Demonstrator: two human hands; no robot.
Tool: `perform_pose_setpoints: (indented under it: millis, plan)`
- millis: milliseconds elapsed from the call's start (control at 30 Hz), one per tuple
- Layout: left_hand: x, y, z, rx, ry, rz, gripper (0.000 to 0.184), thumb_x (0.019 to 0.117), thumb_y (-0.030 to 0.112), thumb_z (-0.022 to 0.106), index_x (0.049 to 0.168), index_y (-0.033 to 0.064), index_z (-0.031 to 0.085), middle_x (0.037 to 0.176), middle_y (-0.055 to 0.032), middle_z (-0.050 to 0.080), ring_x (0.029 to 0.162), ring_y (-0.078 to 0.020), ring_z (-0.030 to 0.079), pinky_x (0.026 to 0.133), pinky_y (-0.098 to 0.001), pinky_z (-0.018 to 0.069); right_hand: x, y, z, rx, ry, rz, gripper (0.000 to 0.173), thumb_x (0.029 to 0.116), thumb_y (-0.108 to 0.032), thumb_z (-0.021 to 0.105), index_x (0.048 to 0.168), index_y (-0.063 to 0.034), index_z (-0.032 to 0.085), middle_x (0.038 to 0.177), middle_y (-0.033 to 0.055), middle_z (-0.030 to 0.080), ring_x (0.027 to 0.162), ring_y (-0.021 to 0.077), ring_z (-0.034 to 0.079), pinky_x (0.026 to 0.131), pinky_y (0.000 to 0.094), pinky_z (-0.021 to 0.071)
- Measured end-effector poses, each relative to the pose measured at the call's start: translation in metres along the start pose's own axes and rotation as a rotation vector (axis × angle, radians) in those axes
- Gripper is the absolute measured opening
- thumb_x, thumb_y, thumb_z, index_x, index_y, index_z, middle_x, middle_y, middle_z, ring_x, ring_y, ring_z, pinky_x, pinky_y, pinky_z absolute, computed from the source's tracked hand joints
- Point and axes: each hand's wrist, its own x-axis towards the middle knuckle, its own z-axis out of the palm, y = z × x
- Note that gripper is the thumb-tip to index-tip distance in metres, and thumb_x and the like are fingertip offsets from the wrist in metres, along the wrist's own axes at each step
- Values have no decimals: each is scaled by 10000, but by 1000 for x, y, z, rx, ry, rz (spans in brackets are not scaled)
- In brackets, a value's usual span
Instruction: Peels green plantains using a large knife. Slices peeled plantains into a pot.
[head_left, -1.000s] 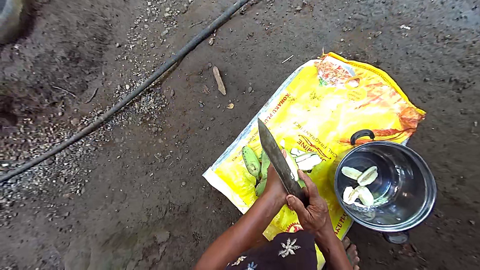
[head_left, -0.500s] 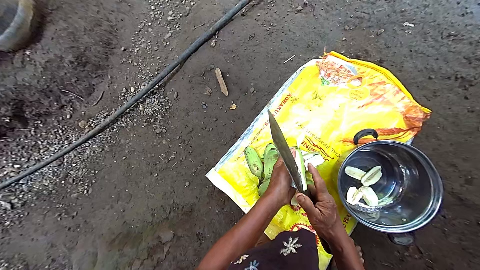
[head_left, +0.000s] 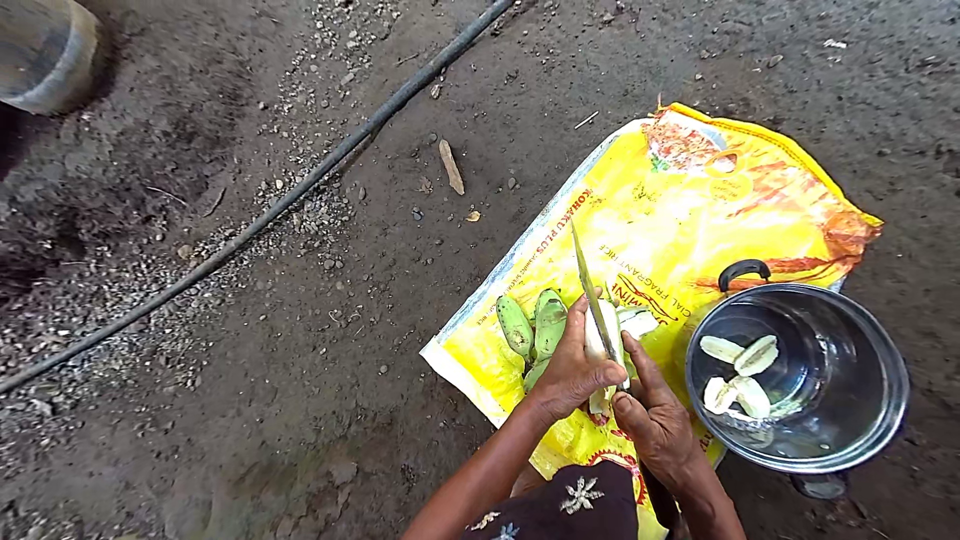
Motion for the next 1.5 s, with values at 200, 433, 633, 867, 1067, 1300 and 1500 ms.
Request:
perform_pose_setpoints:
  millis: [200,433,633,867,1067,1300,1500]
  plan:
    - [1,-11,2,-179,65,61,1365,584,766,817,1477,-65,204,1272,-57,564,1091,-39,608,925,-218,531,-1,3,5,-84,47,-33,878,922,-468,643,1501,104,316,756,-127,632,607,-113,527,570,98,471]
    - [-3,-12,12,-308,135,63,1175,603,737,826,1375,6,325,1108,35,636,935,-8,652,825,-200,559,1,7,4,-175,90,-97,738,924,-409,659,1422,80,418,787,-98,673,658,-112,579,622,101,503]
    - [-2,-11,8,-307,116,40,1159,601,743,826,1369,8,363,1115,25,651,972,-26,658,849,-213,562,1,9,5,-165,65,-90,868,928,-452,655,1503,116,338,893,-34,697,695,-97,591,637,118,523]
    - [-5,-12,6,-309,92,-2,1114,632,739,813,1354,10,378,1108,26,650,983,-32,657,873,-224,561,0,14,0,-176,44,-113,885,916,-431,677,1502,134,331,1018,12,727,766,-99,627,699,121,547]
    - [-6,-9,0,-335,73,-42,1031,646,677,850,1311,31,400,1062,43,654,940,-28,667,840,-229,576,1,17,-1,-182,35,-127,897,907,-446,688,1502,131,345,1166,70,705,882,-91,641,776,123,551]
    - [-7,-8,-10,-295,29,-83,805,795,550,796,1295,29,440,1073,39,656,973,-40,663,879,-247,568,2,22,-2,-226,26,-150,888,924,-516,655,1494,110,389,1260,97,676,966,-84,641,836,132,547]
    - [-7,-4,-16,-263,-19,-123,677,857,502,754,1268,42,473,1030,47,678,919,-44,680,827,-247,584,1,23,-5,-229,32,-166,831,927,-476,679,1462,114,439,1234,73,693,984,-93,640,856,122,542]
